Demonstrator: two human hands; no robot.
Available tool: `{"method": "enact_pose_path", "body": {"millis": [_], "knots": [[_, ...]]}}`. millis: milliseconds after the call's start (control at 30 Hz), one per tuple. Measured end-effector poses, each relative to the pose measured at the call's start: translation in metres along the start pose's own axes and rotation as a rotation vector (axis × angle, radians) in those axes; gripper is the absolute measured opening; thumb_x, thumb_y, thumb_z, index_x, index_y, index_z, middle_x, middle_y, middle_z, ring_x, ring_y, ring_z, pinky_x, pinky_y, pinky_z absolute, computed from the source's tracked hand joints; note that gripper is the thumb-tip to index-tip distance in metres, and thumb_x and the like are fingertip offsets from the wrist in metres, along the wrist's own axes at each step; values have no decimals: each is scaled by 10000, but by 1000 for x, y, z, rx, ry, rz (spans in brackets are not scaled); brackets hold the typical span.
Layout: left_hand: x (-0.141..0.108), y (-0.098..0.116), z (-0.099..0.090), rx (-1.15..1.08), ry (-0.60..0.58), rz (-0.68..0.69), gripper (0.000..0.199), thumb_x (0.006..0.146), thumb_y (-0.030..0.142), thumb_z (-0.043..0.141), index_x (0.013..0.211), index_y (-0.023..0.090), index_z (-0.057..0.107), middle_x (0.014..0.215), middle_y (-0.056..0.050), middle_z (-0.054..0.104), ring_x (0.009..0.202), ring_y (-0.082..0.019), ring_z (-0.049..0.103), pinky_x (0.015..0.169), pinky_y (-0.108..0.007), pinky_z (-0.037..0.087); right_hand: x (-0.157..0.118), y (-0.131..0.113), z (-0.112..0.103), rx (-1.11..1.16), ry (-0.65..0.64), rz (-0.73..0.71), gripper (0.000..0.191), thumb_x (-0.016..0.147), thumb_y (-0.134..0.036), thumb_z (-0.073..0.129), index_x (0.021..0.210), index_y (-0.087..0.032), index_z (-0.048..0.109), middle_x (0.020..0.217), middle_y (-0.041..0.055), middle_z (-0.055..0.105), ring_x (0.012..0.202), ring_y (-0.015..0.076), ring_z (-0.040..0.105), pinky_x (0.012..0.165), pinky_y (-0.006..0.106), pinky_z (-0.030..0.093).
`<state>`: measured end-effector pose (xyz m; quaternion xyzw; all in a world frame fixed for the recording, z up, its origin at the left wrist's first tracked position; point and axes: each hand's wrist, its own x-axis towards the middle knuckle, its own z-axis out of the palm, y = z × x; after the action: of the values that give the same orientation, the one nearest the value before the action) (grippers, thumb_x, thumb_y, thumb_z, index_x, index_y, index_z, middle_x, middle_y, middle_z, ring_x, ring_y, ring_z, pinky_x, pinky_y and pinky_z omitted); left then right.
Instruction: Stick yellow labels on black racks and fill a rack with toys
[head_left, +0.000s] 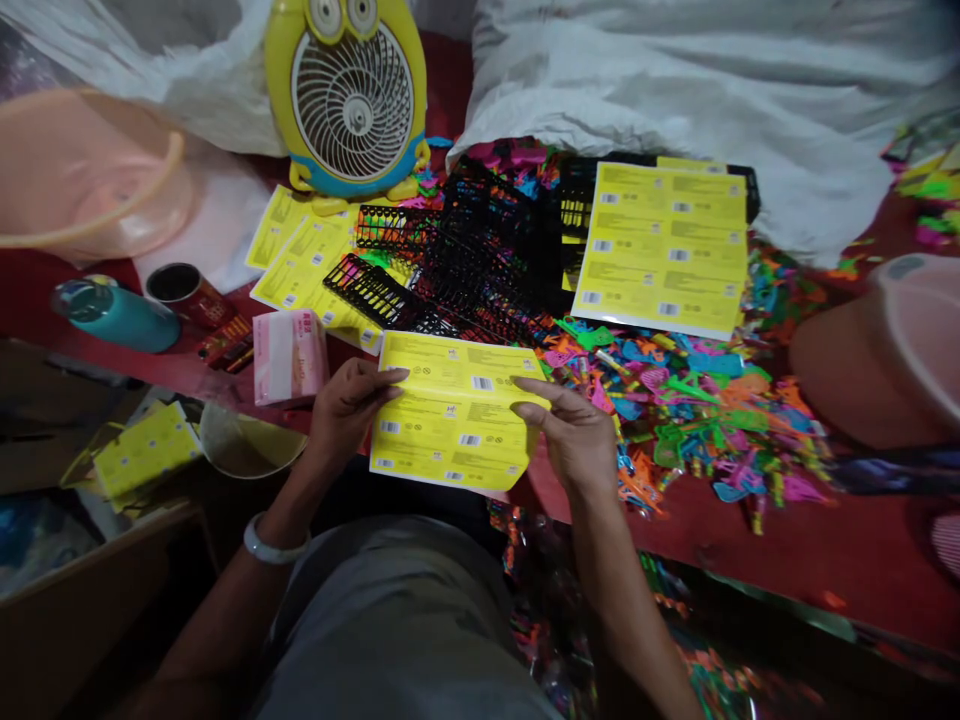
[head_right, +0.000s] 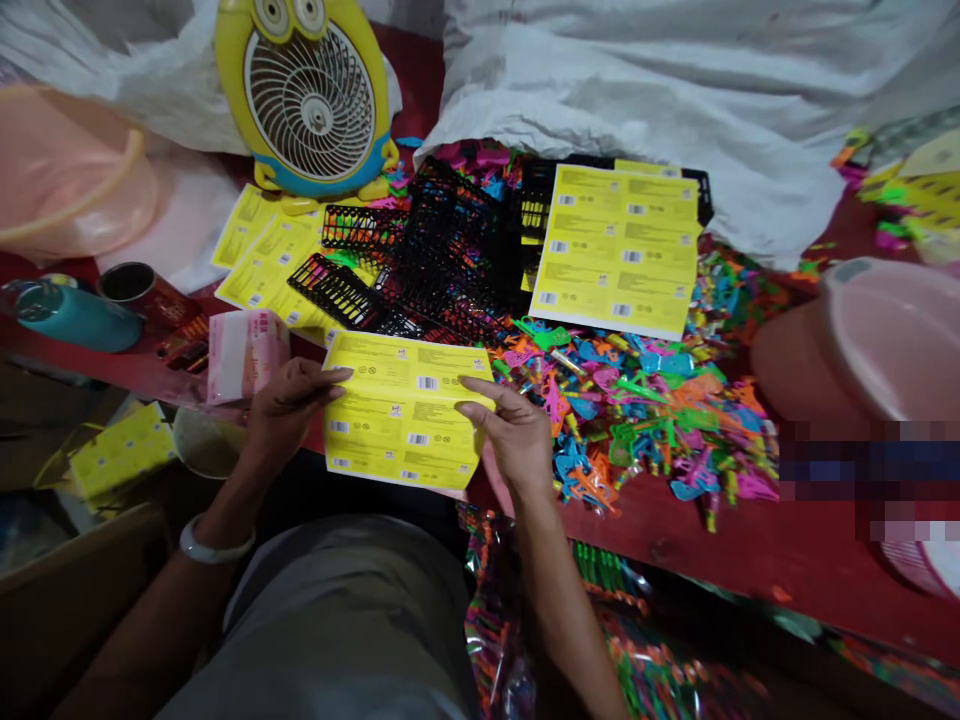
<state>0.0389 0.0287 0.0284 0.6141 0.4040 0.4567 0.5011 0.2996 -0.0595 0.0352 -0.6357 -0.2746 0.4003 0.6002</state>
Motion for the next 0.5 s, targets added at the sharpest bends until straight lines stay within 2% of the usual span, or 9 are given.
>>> {"method": "enact_pose_path", "body": {"millis": [100,200,300,400,500], "knots": [[3,1,-1,34,38,13,173,805,297,806,968,332,848,787,-30,611,782,-170,564,666,-282,450,-2,-2,1,-51,-53,-15,377,562,-346,957,914,-270,845,999,43,822,892,265,750,789,433,640],[5,4,0,119,84,26,134,794,278,781,900,321,851,762,-23,604,760,-171,550,637,-275,431,-4,-1,5,-155,3,-75,264,624,-368,922,854,-266,842,929,40,816,856,247,731,793,412,613],[4,10,4,152,150,-22,45,770,317,804,784,283,830,760,-19,632,772,-177,560,657,-272,438,-1,3,8,-200,29,-144,197,695,-411,884,784,-247,817,822,32,778,786,219,692,742,370,574],[2,16,9,-3,167,-218,226,762,449,837,761,225,801,761,-22,676,754,-178,591,690,-280,458,9,8,6,-260,3,-257,222,766,-456,834,736,-243,778,757,19,703,753,199,640,709,348,539],[2,17,13,-273,169,-477,390,714,574,847,730,191,772,699,-23,682,698,-183,611,673,-293,478,17,9,3,-496,27,-480,219,826,-486,782,812,-268,799,868,49,679,892,246,619,838,429,529]]}}
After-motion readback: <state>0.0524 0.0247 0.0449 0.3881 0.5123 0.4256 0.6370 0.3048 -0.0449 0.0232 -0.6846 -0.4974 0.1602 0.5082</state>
